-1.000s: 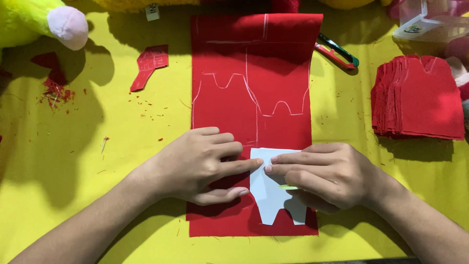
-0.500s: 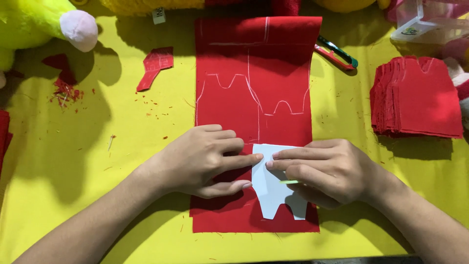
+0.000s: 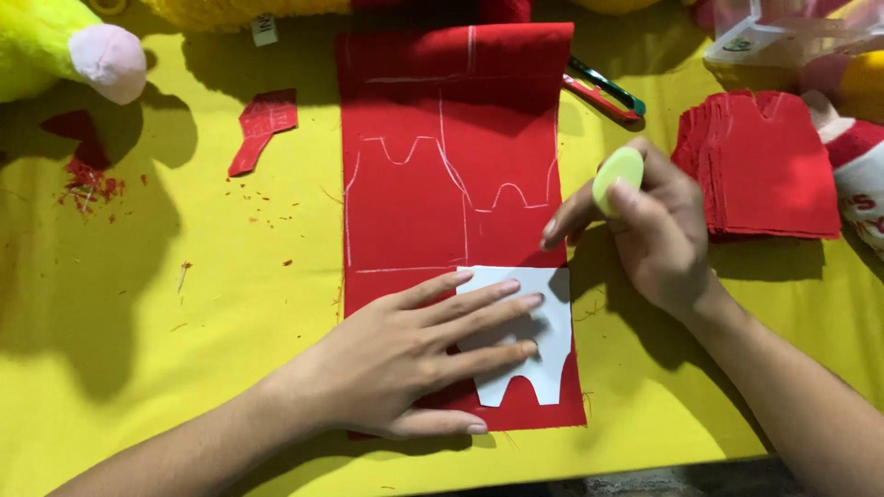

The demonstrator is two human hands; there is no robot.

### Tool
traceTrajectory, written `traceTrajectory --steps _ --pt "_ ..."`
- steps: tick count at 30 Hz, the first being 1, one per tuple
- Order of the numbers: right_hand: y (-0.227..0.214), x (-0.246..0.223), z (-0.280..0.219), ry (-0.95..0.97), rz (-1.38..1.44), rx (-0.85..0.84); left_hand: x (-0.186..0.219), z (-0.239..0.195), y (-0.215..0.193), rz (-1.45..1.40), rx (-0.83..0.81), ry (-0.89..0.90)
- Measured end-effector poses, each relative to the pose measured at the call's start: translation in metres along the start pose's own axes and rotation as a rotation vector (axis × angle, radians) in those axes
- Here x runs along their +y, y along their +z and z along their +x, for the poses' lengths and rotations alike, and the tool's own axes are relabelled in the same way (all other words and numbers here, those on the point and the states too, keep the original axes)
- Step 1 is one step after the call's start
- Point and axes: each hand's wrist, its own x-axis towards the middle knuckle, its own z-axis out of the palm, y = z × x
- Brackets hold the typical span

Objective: The person places a white paper pattern onto a red fabric sheet and uses a yellow chalk-like tool to trace the pattern's outline. They repeat this process for multiple sections of the fabric, folding the material to align the pattern for subsequent tracing.

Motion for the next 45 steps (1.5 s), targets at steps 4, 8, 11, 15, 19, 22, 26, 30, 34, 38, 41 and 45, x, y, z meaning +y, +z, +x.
traceTrajectory --steps 4,8,11,15,19,22,26,30,34,38,41,45 --pt "0.005 -0.003 0.002 0.043 0.026 0.069 0.000 0.001 0.002 0.000 0.008 0.001" --pt "0.009 -0.008 0.002 0.059 0.014 0.060 0.005 0.001 0.005 0.091 0.012 -0.013" --pt "0.008 -0.008 0.003 0.071 -0.016 0.062 0.007 0.004 0.002 0.099 0.003 -0.014" --pt "0.006 -0.004 0.003 0.067 -0.070 0.054 0.007 0.008 0.002 0.087 -0.027 -0.011" --pt "0.009 -0.013 0.005 0.015 -0.175 -0.021 0.005 0.014 0.003 0.052 -0.034 -0.015" --pt "0.014 -0.012 0.004 0.074 -0.158 -0.004 0.004 0.017 0.005 0.024 -0.024 -0.003" --pt "0.011 -0.010 0.004 0.034 -0.265 -0.100 0.005 0.018 0.007 0.072 0.003 0.010" --pt "0.009 -0.009 0.002 0.055 -0.230 -0.092 0.005 0.015 0.011 0.101 -0.037 -0.030" --pt "0.005 -0.008 0.001 0.032 -0.198 -0.065 0.005 0.018 0.007 0.044 -0.038 -0.018" --pt "0.005 -0.010 0.001 0.058 -0.199 -0.081 0.005 0.018 0.008 0.103 -0.052 -0.024" --pt "0.003 -0.010 -0.001 0.064 -0.250 -0.076 0.005 0.018 0.007 0.088 -0.052 -0.019" --pt "-0.004 -0.014 0.000 0.038 -0.347 -0.056 0.004 0.017 0.007 0.071 -0.052 -0.025"
